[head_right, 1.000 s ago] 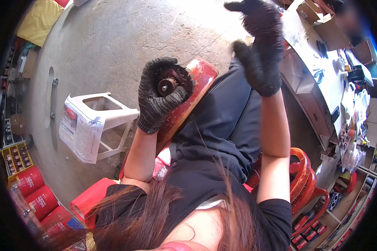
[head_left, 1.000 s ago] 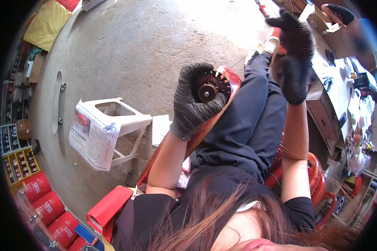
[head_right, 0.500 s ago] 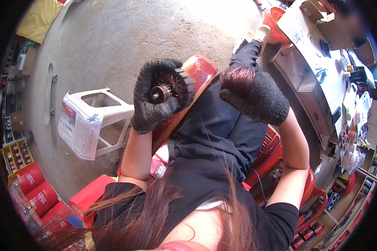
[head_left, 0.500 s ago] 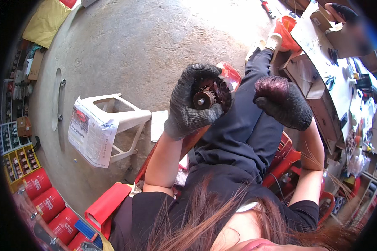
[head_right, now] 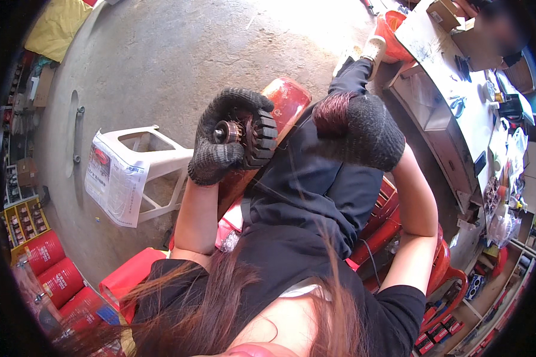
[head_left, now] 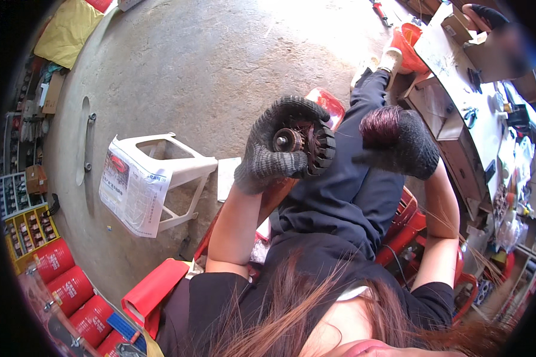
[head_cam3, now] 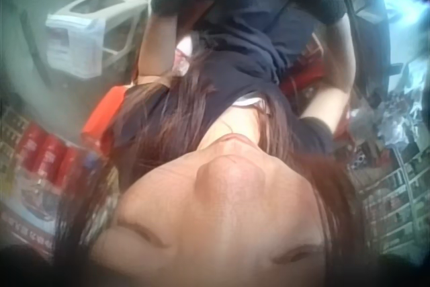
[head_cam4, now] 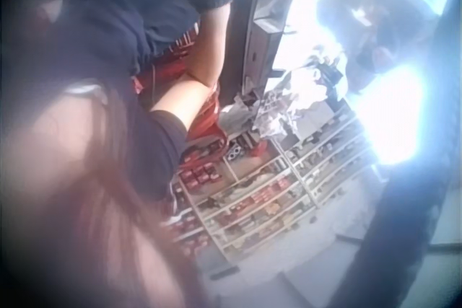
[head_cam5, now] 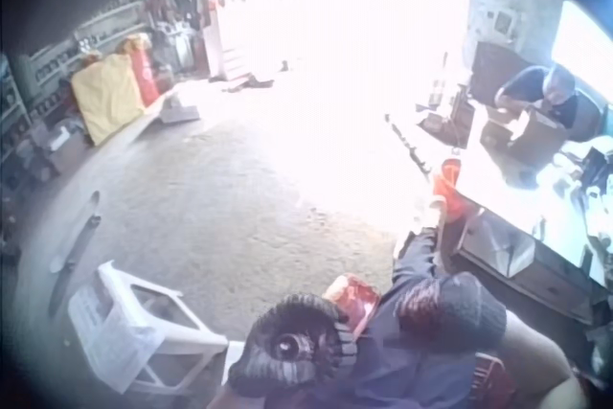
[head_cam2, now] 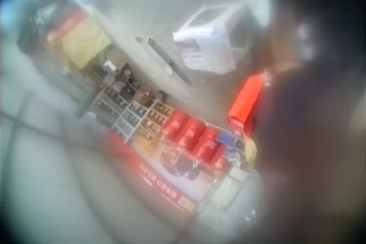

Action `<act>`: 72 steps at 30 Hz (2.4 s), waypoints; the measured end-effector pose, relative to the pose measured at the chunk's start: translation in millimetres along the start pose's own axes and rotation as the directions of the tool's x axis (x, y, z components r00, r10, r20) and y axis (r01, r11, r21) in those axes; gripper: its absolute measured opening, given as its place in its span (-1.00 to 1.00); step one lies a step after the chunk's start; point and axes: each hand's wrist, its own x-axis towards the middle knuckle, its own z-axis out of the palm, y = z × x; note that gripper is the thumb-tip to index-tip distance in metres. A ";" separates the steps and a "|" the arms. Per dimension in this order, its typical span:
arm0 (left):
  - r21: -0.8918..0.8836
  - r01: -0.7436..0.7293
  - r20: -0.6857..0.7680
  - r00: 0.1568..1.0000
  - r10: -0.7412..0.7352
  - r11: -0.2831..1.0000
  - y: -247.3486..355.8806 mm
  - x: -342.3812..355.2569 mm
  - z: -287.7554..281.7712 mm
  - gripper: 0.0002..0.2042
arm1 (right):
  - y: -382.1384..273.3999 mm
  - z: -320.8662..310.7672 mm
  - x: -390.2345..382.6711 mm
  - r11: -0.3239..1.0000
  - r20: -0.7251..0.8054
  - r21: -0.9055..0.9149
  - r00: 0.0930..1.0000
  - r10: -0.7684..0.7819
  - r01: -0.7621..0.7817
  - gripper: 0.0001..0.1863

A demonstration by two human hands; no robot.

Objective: The person sits on a chair and winds copper wire onto a motor armature held in their gloved hands. They rotate the armature and guide the wire around the slots repeatedly.

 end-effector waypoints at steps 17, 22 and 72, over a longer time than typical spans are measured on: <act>-0.200 -0.212 -0.243 0.957 0.161 0.957 3.8 -0.6 -9.0 -0.45 | 1.0 8.4 -34.1 0.551 0.336 0.554 0.773 0.538 -0.624 -0.65; 0.251 -0.267 -0.358 0.868 0.345 0.931 -3.2 7.2 -1.8 -0.63 | -15.5 20.3 -52.3 0.577 0.525 0.669 0.848 0.081 -0.469 -0.72; 0.772 -0.269 0.036 0.923 0.383 0.576 -17.6 10.7 -1.1 -0.48 | -17.0 19.3 -27.7 0.564 -0.222 0.819 0.964 0.146 0.103 -0.70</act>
